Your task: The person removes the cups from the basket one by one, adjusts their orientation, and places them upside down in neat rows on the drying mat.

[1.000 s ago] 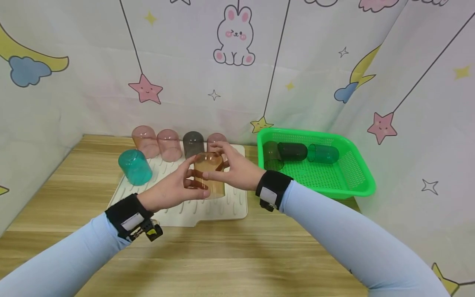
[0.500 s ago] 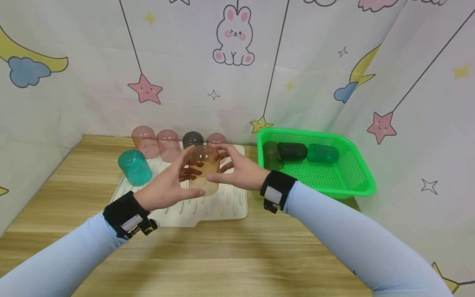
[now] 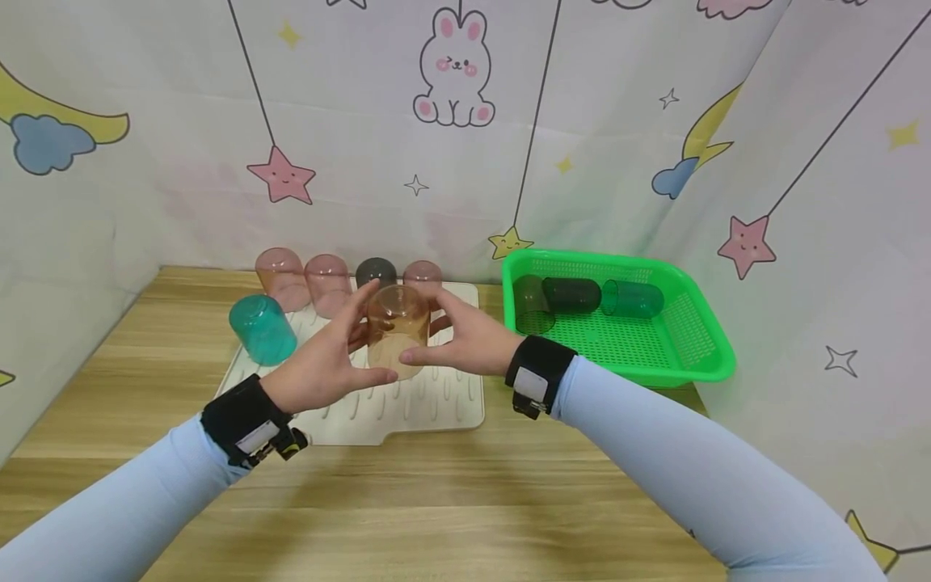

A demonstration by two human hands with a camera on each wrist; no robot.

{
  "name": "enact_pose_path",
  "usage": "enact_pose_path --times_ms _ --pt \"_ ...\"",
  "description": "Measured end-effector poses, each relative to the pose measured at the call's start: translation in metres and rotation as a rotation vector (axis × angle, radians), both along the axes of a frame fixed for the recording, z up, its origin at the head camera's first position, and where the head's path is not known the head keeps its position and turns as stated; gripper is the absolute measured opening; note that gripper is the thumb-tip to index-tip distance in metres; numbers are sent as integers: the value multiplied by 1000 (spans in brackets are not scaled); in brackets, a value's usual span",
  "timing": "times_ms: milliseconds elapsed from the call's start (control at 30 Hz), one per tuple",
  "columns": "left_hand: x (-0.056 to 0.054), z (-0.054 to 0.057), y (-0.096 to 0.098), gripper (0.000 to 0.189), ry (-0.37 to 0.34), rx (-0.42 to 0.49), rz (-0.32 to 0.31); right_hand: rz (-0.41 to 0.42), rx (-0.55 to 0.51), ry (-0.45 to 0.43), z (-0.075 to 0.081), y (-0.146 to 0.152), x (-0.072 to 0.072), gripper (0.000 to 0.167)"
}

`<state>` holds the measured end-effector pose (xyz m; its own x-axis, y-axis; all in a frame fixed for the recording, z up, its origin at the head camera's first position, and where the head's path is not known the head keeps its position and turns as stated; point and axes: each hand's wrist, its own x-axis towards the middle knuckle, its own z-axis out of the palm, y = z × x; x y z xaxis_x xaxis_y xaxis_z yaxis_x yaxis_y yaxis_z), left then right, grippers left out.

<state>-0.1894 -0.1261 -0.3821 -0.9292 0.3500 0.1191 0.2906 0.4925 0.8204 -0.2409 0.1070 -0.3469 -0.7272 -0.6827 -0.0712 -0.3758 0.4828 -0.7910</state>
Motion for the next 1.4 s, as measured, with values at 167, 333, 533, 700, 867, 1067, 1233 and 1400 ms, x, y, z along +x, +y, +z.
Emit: enact_pose_path --times_ms 167,333,533,700,867,1067,1233,1400 --pt "1 0 1 118 -7 -3 -3 -5 5 14 -2 -1 0 73" --pt "2 2 3 117 -9 -10 -3 -19 0 27 -2 -2 1 71" --pt "2 2 5 118 0 -39 -2 -25 9 53 -2 -1 2 70" --pt "3 2 6 117 10 -56 -4 -34 9 70 -3 0 2 72" --pt "3 3 5 115 16 -37 -27 -36 19 83 -4 2 1 72" --pt "4 12 3 103 -1 9 -30 -38 38 85 -6 4 0 71" --pt "3 22 6 99 8 -8 -18 -31 37 75 -7 5 0 69" --pt "4 29 10 94 40 -71 3 -26 62 76 -8 4 0 69"
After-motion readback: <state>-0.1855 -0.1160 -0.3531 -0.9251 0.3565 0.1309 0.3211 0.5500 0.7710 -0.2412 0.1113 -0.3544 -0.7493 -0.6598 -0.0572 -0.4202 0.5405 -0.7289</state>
